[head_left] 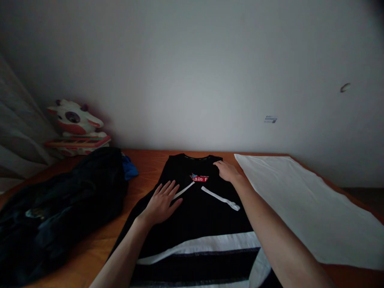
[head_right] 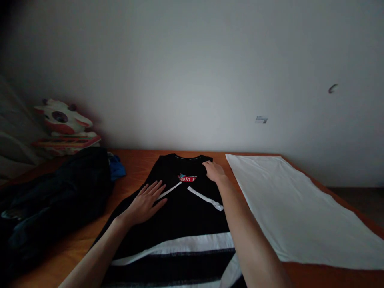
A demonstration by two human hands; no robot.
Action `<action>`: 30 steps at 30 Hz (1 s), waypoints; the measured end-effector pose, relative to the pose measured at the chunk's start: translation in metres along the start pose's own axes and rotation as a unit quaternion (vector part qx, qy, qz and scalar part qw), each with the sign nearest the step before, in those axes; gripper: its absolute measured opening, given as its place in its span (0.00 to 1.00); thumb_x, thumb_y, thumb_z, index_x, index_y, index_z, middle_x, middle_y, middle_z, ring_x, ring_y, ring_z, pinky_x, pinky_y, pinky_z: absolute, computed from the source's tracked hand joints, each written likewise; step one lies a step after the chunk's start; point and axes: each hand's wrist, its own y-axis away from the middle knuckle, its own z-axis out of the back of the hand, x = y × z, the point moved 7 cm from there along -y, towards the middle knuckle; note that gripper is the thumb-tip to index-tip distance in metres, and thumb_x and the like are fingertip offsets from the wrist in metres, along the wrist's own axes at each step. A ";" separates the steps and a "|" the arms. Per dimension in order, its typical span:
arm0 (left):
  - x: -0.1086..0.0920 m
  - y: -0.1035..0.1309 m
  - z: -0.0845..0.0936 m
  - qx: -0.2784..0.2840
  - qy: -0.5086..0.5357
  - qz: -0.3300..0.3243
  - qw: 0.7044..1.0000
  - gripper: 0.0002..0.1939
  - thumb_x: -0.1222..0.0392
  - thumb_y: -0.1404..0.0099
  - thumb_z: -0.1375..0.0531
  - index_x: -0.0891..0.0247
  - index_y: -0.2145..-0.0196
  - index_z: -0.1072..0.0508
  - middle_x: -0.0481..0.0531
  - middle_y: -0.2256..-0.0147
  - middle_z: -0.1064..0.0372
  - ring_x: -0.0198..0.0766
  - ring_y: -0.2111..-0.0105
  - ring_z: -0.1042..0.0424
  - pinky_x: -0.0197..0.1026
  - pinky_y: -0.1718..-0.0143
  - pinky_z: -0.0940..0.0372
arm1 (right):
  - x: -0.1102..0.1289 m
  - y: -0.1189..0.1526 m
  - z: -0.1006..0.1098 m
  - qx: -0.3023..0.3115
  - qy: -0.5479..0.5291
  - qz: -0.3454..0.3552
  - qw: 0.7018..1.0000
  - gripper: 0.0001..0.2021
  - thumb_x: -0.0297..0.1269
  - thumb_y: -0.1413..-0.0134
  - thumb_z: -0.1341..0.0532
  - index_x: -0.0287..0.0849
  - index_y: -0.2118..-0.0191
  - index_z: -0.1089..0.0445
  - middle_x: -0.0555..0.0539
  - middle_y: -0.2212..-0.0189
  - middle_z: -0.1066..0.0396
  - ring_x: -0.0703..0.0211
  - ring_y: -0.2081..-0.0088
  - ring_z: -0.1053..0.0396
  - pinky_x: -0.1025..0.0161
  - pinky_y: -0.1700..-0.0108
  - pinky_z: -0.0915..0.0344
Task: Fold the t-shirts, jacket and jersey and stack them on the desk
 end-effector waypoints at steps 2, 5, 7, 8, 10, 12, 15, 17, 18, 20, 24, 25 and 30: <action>0.001 0.000 0.000 -0.007 0.003 0.001 1.000 0.31 0.41 0.25 0.52 0.58 0.33 0.36 0.60 0.31 0.45 0.53 0.31 0.45 0.62 0.32 0.48 | -0.010 -0.010 -0.003 0.014 0.004 -0.012 1.000 0.29 0.17 0.43 0.46 0.44 0.39 0.31 0.40 0.39 0.31 0.50 0.41 0.31 0.55 0.42 0.35; 0.001 0.000 -0.001 -0.006 0.007 0.003 1.000 0.31 0.40 0.25 0.52 0.58 0.33 0.36 0.60 0.31 0.44 0.53 0.31 0.45 0.62 0.32 0.49 | -0.020 -0.022 -0.007 0.030 0.009 -0.017 0.999 0.27 0.20 0.42 0.46 0.43 0.39 0.30 0.40 0.38 0.31 0.50 0.40 0.33 0.54 0.39 0.38; 0.000 0.000 0.000 0.000 0.006 0.004 1.000 0.31 0.40 0.25 0.53 0.58 0.33 0.36 0.60 0.31 0.44 0.53 0.30 0.46 0.61 0.31 0.49 | -0.026 -0.028 -0.010 0.041 0.013 -0.022 0.999 0.27 0.21 0.41 0.47 0.43 0.38 0.30 0.42 0.37 0.32 0.50 0.38 0.35 0.54 0.38 0.39; 0.000 0.000 0.000 0.005 0.005 0.005 1.000 0.31 0.40 0.25 0.53 0.58 0.33 0.37 0.59 0.31 0.44 0.52 0.30 0.46 0.61 0.31 0.49 | -0.029 -0.030 -0.011 0.047 0.015 -0.027 0.998 0.27 0.21 0.41 0.48 0.43 0.38 0.31 0.42 0.37 0.32 0.50 0.38 0.35 0.54 0.38 0.39; 0.000 0.000 0.000 0.012 0.003 0.008 1.000 0.32 0.40 0.25 0.54 0.58 0.32 0.37 0.59 0.31 0.45 0.52 0.30 0.46 0.60 0.31 0.50 | -0.036 -0.034 -0.016 0.059 0.022 -0.046 0.997 0.28 0.22 0.40 0.48 0.42 0.36 0.33 0.42 0.36 0.33 0.48 0.38 0.35 0.52 0.39 0.38; 0.000 0.000 0.000 0.014 0.002 0.011 1.000 0.32 0.39 0.25 0.54 0.59 0.32 0.37 0.60 0.30 0.45 0.52 0.30 0.46 0.61 0.31 0.50 | -0.042 -0.037 -0.020 0.066 0.032 -0.071 0.995 0.27 0.24 0.39 0.48 0.39 0.35 0.34 0.40 0.35 0.35 0.44 0.38 0.35 0.49 0.40 0.38; 0.000 0.000 0.001 0.007 0.004 0.010 1.000 0.32 0.40 0.25 0.53 0.59 0.32 0.37 0.60 0.30 0.45 0.52 0.31 0.45 0.61 0.31 0.50 | -0.046 -0.038 -0.023 0.059 0.048 -0.095 0.993 0.25 0.29 0.36 0.50 0.37 0.35 0.34 0.36 0.34 0.36 0.38 0.38 0.36 0.44 0.42 0.38; -0.001 0.000 0.001 0.004 0.005 0.009 1.000 0.32 0.40 0.25 0.53 0.58 0.32 0.38 0.60 0.31 0.45 0.52 0.31 0.45 0.60 0.31 0.50 | -0.044 -0.039 -0.023 0.046 0.057 -0.086 0.994 0.24 0.30 0.34 0.50 0.38 0.37 0.32 0.35 0.36 0.34 0.39 0.38 0.37 0.44 0.42 0.39; -0.001 0.001 0.002 0.004 0.005 0.009 1.000 0.31 0.40 0.25 0.53 0.58 0.32 0.37 0.59 0.31 0.45 0.52 0.30 0.45 0.60 0.31 0.50 | -0.042 -0.040 -0.022 0.039 0.061 -0.074 0.995 0.23 0.30 0.34 0.51 0.38 0.38 0.31 0.35 0.37 0.33 0.40 0.38 0.37 0.44 0.41 0.39; -0.001 0.001 0.001 0.009 0.005 0.010 1.000 0.31 0.40 0.25 0.52 0.58 0.32 0.37 0.59 0.31 0.44 0.52 0.30 0.46 0.61 0.31 0.50 | -0.038 -0.041 -0.019 0.026 0.068 -0.046 0.996 0.21 0.29 0.33 0.51 0.38 0.42 0.29 0.35 0.40 0.30 0.43 0.39 0.37 0.47 0.40 0.41; -0.001 0.001 0.000 0.012 0.006 0.009 1.000 0.31 0.40 0.25 0.52 0.59 0.32 0.38 0.60 0.31 0.45 0.52 0.30 0.46 0.61 0.31 0.49 | -0.038 -0.043 -0.013 0.013 0.086 -0.006 0.996 0.17 0.26 0.34 0.50 0.38 0.50 0.25 0.35 0.47 0.27 0.47 0.44 0.34 0.53 0.42 0.41; 0.000 0.001 0.000 0.008 0.006 0.007 1.000 0.31 0.41 0.25 0.52 0.59 0.32 0.38 0.60 0.31 0.45 0.52 0.30 0.46 0.61 0.31 0.49 | -0.039 -0.043 -0.013 0.009 0.091 -0.004 0.996 0.17 0.25 0.35 0.49 0.37 0.50 0.25 0.35 0.48 0.27 0.48 0.45 0.33 0.55 0.42 0.41; -0.001 0.001 0.000 0.003 -0.001 0.003 1.000 0.31 0.40 0.25 0.51 0.58 0.32 0.37 0.59 0.31 0.44 0.53 0.31 0.45 0.62 0.32 0.48 | -0.049 -0.040 -0.010 -0.035 0.113 -0.050 0.992 0.20 0.20 0.37 0.52 0.29 0.47 0.28 0.29 0.47 0.29 0.44 0.46 0.33 0.52 0.43 0.41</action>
